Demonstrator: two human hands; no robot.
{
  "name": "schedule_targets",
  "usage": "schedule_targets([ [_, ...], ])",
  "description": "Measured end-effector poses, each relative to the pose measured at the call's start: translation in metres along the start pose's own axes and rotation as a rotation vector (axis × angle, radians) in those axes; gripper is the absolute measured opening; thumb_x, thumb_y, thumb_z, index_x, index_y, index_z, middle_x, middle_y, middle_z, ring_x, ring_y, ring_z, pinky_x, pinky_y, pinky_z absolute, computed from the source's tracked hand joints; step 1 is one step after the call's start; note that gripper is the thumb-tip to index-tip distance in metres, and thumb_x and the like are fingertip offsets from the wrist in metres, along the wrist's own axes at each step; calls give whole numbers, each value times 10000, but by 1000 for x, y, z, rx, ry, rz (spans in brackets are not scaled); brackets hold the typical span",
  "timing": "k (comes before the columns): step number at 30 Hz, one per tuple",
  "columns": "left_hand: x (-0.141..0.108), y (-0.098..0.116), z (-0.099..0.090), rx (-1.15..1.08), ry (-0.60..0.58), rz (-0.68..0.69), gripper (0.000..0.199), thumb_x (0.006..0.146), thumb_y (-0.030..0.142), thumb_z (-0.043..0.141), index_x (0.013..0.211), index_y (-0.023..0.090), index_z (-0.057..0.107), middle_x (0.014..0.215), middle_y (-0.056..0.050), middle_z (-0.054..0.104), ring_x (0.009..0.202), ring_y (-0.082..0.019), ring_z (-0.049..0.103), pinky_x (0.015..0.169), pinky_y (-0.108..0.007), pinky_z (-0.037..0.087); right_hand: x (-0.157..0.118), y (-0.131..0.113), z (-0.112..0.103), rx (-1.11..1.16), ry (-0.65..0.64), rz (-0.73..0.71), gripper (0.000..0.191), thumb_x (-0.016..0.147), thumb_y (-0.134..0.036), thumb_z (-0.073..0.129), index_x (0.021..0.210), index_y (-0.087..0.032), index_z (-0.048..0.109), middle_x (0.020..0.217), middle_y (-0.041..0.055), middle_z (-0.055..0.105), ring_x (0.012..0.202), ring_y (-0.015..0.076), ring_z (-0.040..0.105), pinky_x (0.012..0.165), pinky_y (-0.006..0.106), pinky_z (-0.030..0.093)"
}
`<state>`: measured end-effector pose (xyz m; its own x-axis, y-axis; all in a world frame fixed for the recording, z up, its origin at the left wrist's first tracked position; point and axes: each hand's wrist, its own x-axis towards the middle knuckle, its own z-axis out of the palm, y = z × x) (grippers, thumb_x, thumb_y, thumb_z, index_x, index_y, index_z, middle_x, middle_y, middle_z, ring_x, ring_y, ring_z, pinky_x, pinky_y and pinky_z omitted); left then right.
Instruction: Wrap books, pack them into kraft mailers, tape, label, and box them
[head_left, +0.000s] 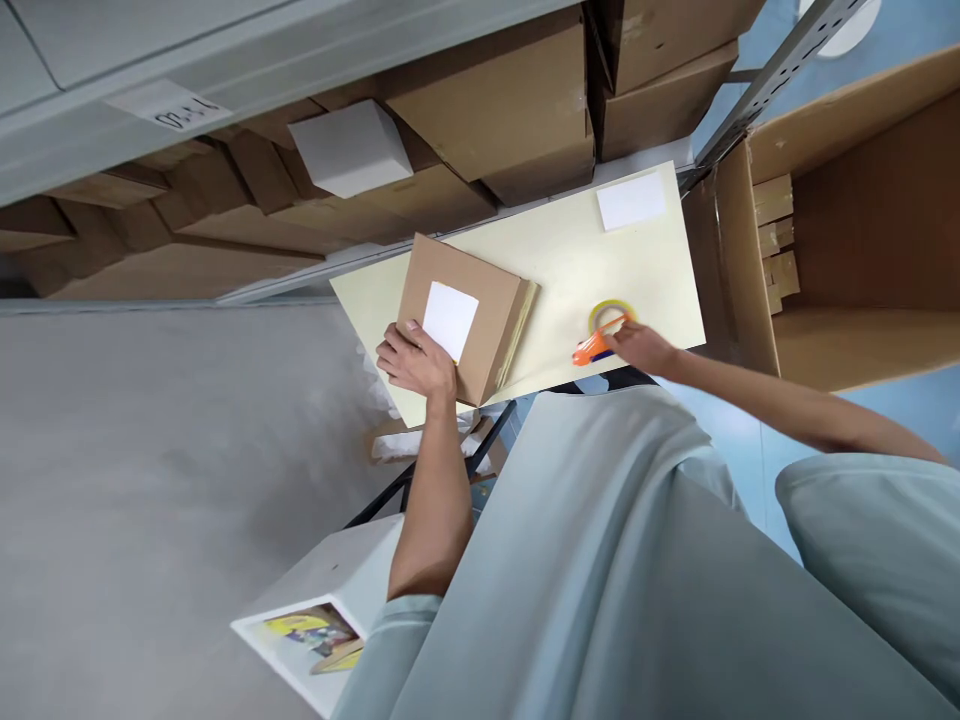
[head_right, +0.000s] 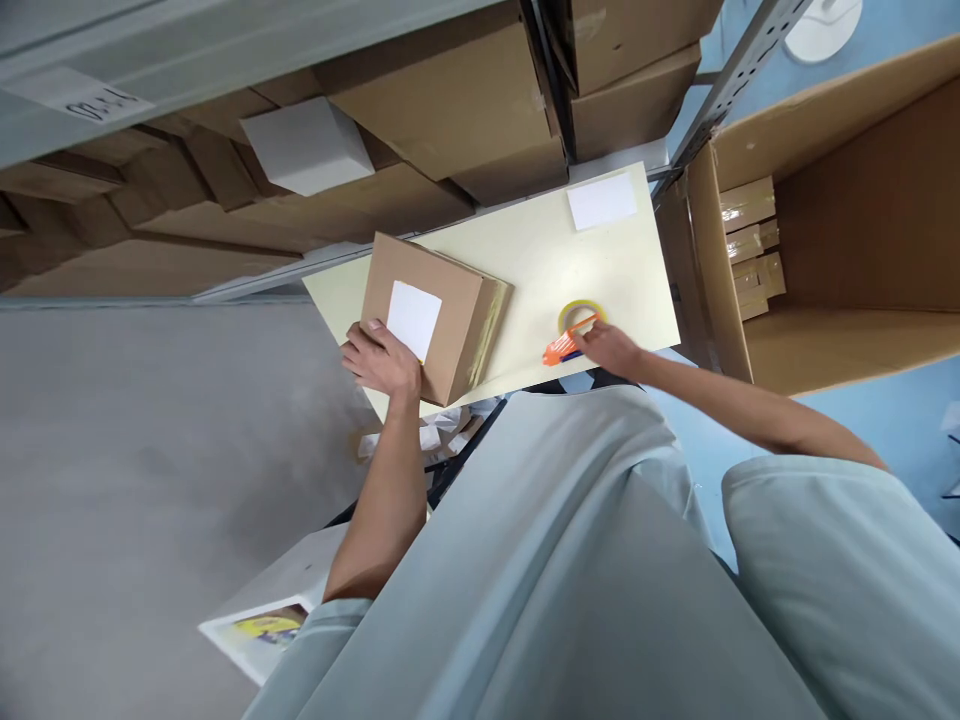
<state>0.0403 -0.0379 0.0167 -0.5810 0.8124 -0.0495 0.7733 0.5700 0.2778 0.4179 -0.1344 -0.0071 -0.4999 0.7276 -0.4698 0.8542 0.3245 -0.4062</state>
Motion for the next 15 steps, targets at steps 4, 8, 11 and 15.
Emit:
schedule_targets([
  [4,-1,1,1,-14,6,-3,461,1109,543,435,1371,230,651,1426,-217,628,1415,-445,547,1146,-669,487,7,69,-46,-238,-50,39,572,967,-8,451,1529,-27,553,1088,210,822,1050,302,756,999,451,519],
  [8,-1,1,1,-20,11,-7,459,1110,536,440,1365,220,654,1435,-219,628,1418,-452,549,1157,-683,477,84,75,-88,-401,10,-23,569,1012,-54,421,1576,-19,489,1105,187,821,1098,282,758,1030,431,518],
  [11,0,0,3,-28,31,8,430,1108,524,459,1329,216,663,1397,-214,639,1409,-448,560,1136,-655,508,145,63,-105,-462,-9,-56,591,1003,-42,433,1592,0,460,1078,182,824,1151,302,759,1012,423,525],
  [15,-2,0,4,-84,14,4,447,1111,534,460,1348,204,647,1417,-226,620,1454,-453,521,1156,-657,498,181,63,-114,-512,7,-132,515,1046,-53,357,1531,63,483,1099,208,816,1086,279,787,1043,460,513],
])
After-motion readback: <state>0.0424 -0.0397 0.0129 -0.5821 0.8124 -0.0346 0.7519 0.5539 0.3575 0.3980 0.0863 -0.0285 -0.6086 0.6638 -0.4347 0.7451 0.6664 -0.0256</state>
